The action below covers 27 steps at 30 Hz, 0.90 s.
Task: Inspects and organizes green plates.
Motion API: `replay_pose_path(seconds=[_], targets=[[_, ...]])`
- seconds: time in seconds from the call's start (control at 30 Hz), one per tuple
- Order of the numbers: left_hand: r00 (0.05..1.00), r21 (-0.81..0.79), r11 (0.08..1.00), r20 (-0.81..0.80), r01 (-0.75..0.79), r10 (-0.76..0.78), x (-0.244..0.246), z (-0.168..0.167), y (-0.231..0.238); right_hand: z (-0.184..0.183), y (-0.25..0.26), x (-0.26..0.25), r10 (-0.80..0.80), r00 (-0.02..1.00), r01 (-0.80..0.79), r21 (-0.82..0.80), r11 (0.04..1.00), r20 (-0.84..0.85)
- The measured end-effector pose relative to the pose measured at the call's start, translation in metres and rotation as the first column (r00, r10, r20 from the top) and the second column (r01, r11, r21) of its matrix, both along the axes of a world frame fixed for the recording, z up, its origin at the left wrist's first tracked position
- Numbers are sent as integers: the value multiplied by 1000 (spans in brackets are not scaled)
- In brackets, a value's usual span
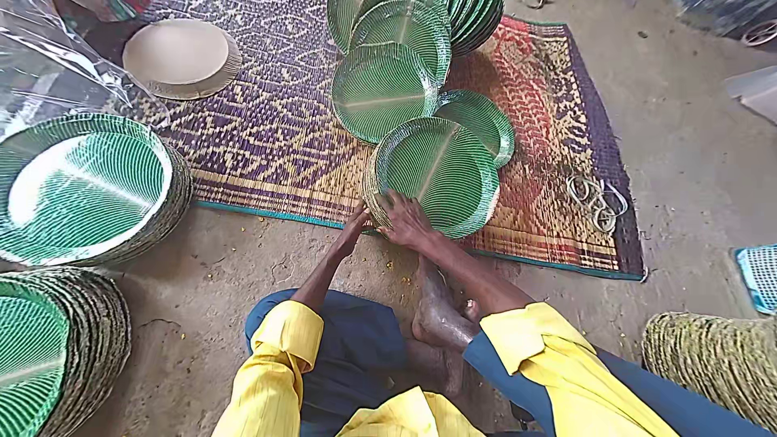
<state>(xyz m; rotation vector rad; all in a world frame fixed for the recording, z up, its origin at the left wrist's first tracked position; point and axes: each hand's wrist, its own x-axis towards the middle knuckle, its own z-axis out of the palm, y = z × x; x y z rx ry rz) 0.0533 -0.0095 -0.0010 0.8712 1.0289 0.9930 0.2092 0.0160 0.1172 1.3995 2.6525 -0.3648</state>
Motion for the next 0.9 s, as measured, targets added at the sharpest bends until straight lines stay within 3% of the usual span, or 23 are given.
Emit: replay_pose_path(seconds=[0.17, 0.27, 0.43, 0.63, 0.73, 0.9], targets=[[997, 7, 1000, 77, 4, -4, 3, 5, -1, 4, 16, -35, 99, 994, -104, 176, 979, 36], [992, 8, 1000, 121, 16, -17, 3, 10, -2, 8, 28, -54, 102, 990, -114, 120, 986, 98], [988, 4, 999, 150, 41, -41, 8, 9, -5, -17, 71, -64, 122, 975, -128, 22, 992, 188], [968, 74, 974, 119, 213, -220, 13, 8, -9, -29, 79, -45, 136, 950, -146, 16, 989, 280], [947, 149, 940, 42, 308, -318, 13, 2, -8, -31, 70, -20, 112, 968, -133, 80, 988, 224], [967, 133, 958, -26, 256, -255, 4, 7, 1, -42, 59, 21, 69, 972, -93, 99, 991, 223]])
